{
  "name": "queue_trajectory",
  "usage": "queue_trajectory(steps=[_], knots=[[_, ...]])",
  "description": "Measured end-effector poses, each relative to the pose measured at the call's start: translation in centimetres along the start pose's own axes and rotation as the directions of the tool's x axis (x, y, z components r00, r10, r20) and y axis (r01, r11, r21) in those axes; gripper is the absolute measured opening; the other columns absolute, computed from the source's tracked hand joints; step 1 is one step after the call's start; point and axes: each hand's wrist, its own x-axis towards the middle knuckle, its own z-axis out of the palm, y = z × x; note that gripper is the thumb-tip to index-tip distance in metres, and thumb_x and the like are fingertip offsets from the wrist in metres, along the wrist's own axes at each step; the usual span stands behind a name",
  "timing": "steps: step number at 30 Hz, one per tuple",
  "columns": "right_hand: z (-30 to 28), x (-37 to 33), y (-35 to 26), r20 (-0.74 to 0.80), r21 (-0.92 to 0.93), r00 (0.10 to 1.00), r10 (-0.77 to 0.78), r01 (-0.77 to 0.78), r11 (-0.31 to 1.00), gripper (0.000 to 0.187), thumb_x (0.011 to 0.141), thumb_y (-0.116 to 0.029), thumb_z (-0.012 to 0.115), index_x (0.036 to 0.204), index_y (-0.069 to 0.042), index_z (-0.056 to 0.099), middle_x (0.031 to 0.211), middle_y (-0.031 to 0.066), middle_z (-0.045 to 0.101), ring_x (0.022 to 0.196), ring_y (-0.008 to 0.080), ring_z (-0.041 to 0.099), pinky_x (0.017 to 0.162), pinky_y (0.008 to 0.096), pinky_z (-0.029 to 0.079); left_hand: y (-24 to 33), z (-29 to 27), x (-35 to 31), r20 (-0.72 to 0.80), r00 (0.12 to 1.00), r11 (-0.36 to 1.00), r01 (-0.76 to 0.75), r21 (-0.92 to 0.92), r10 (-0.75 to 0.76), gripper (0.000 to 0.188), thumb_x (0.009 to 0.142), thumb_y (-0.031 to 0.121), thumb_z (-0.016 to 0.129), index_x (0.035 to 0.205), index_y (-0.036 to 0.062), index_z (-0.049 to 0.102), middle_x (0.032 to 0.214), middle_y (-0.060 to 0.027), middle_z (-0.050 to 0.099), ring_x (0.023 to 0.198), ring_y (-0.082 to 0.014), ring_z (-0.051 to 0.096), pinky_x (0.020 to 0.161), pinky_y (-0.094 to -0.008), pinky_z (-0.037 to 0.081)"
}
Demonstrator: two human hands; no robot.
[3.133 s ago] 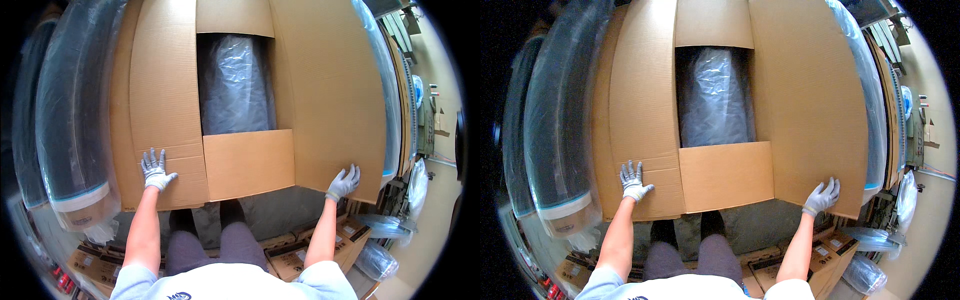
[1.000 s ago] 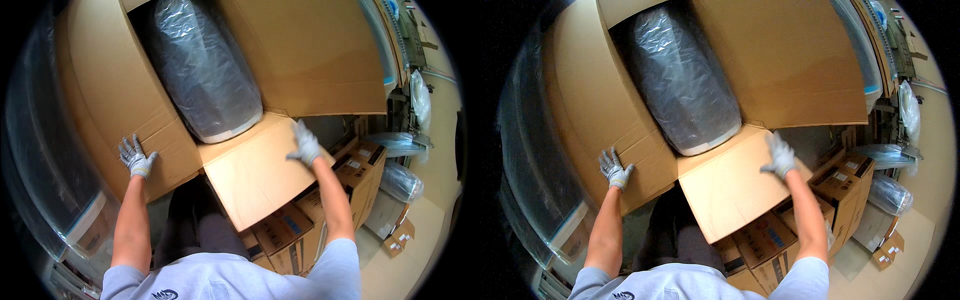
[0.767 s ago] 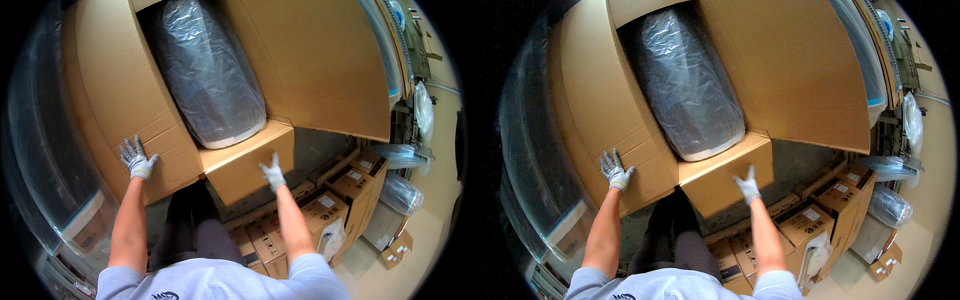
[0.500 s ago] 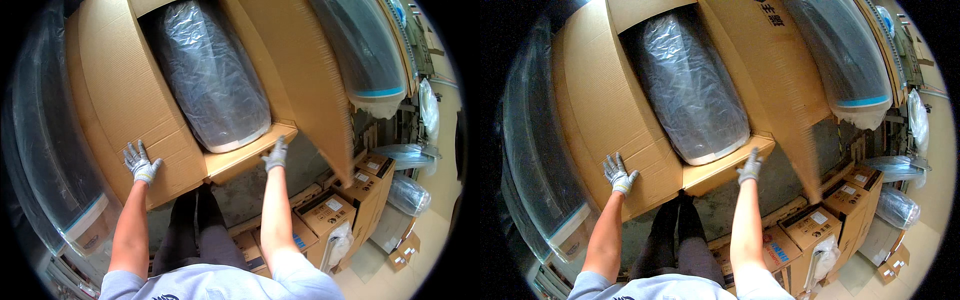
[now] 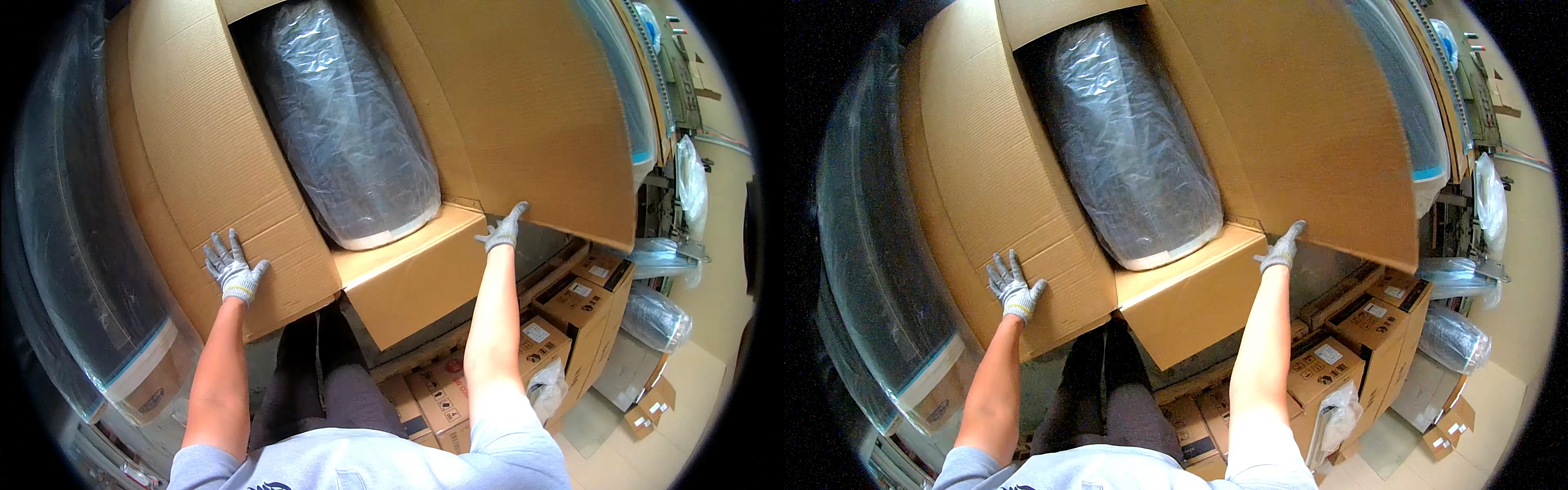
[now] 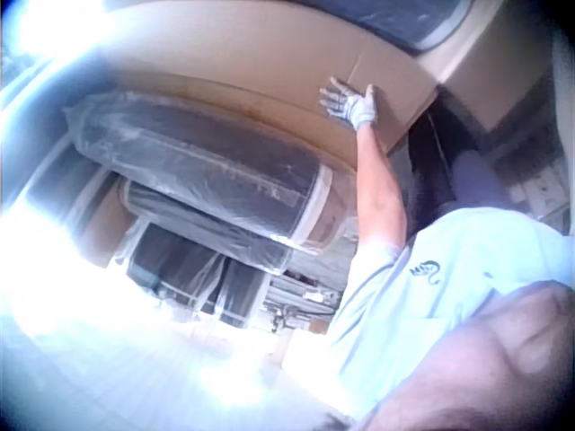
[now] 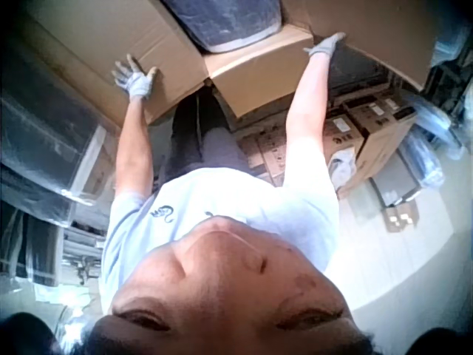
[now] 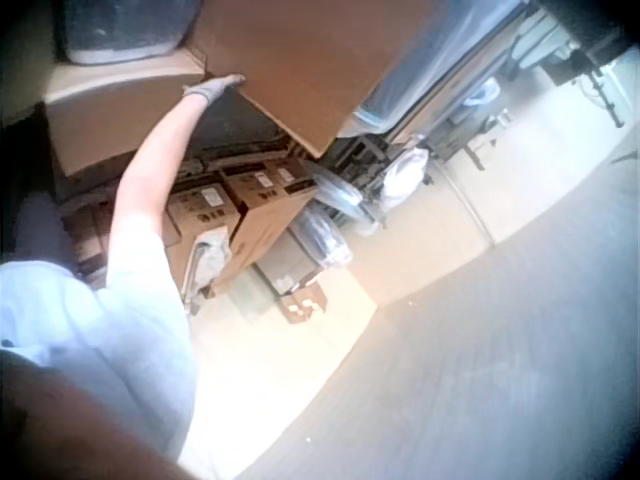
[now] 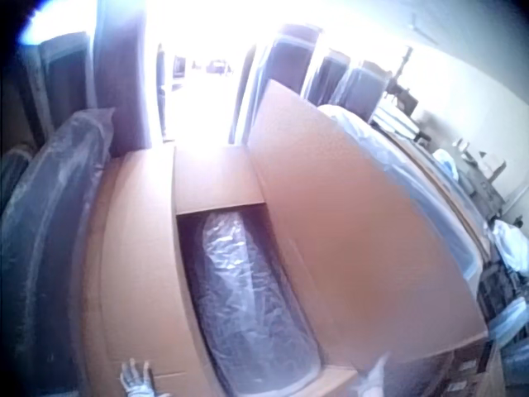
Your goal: The person opens a cardboard box and removes a large cylindrical roll wrapped in plastic. They unwrap the roll, inspect the cardboard tube, and then rewrap the roll in the plastic bag.
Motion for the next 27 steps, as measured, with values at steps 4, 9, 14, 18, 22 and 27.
queue_trajectory(steps=[4,9,14,18,22,27], knots=[[1.8,-0.5,-0.8,0.043,0.045,0.980,0.194,-0.196,0.980,0.101,0.076,-0.089,0.018,0.153,-0.027,-0.001,0.160,0.0065,-0.001,0.146,0.0374,0.005,0.103,0.0753,0.010,-0.3,0.3,0.0,0.015,1.000,1.000,-0.014,-0.002,0.014,0.116,0.070,0.064,0.068,0.154,0.0174,0.003,0.157,-0.0210,-0.013,0.142,-0.0481,-0.011,0.111,-0.0618,-0.002],[2.9,1.0,-1.0,0.050,0.058,0.948,0.315,-0.318,0.946,0.104,0.075,-0.089,0.009,0.154,-0.021,0.008,0.159,0.0088,0.011,0.145,0.0341,0.014,0.105,0.0731,0.012,-0.3,0.2,0.2,0.030,0.999,1.000,-0.014,-0.007,0.014,0.117,0.069,0.065,0.067,0.154,0.0169,0.003,0.157,-0.0217,-0.014,0.142,-0.0484,-0.013,0.111,-0.0617,-0.003],[2.8,3.0,-1.1,0.194,0.040,0.922,0.334,-0.347,0.937,0.107,0.075,-0.089,0.007,0.153,-0.016,0.011,0.157,0.0137,0.018,0.143,0.0355,0.019,0.107,0.0708,0.011,-0.6,0.4,0.3,0.037,0.999,1.000,0.000,0.008,0.000,0.118,0.068,0.065,0.069,0.154,0.0176,0.003,0.157,-0.0210,-0.014,0.142,-0.0482,-0.012,0.111,-0.0619,-0.001],[2.6,2.6,-1.4,0.083,0.008,0.936,0.342,-0.344,0.939,0.103,0.077,-0.088,0.009,0.154,-0.020,0.005,0.159,0.0129,0.009,0.145,0.0349,0.014,0.107,0.0709,0.012,-0.3,0.0,0.4,0.058,0.998,1.000,-0.001,0.006,0.001,0.117,0.069,0.065,0.068,0.154,0.0170,0.004,0.157,-0.0212,-0.013,0.142,-0.0481,-0.012,0.111,-0.0613,-0.001],[2.6,1.3,-0.9,0.088,0.020,0.959,0.270,-0.273,0.962,0.100,0.078,-0.088,0.012,0.154,-0.023,0.001,0.160,0.0113,0.000,0.146,0.0340,0.006,0.107,0.0707,0.013,-0.2,-0.1,0.2,0.057,0.998,1.000,0.005,0.016,-0.006,0.117,0.069,0.065,0.068,0.154,0.0164,0.004,0.157,-0.0215,-0.013,0.142,-0.0484,-0.011,0.112,-0.0608,-0.001],[1.4,1.4,-0.4,0.069,0.100,0.970,0.235,-0.241,0.965,0.098,0.081,-0.085,0.020,0.153,-0.023,-0.003,0.159,0.0135,-0.005,0.147,0.0343,0.003,0.108,0.0682,0.015,-0.1,-0.2,0.2,0.045,0.999,1.000,-0.002,0.006,0.002,0.116,0.070,0.065,0.067,0.154,0.0161,0.004,0.157,-0.0218,-0.012,0.142,-0.0489,-0.010,0.112,-0.0609,-0.001]])
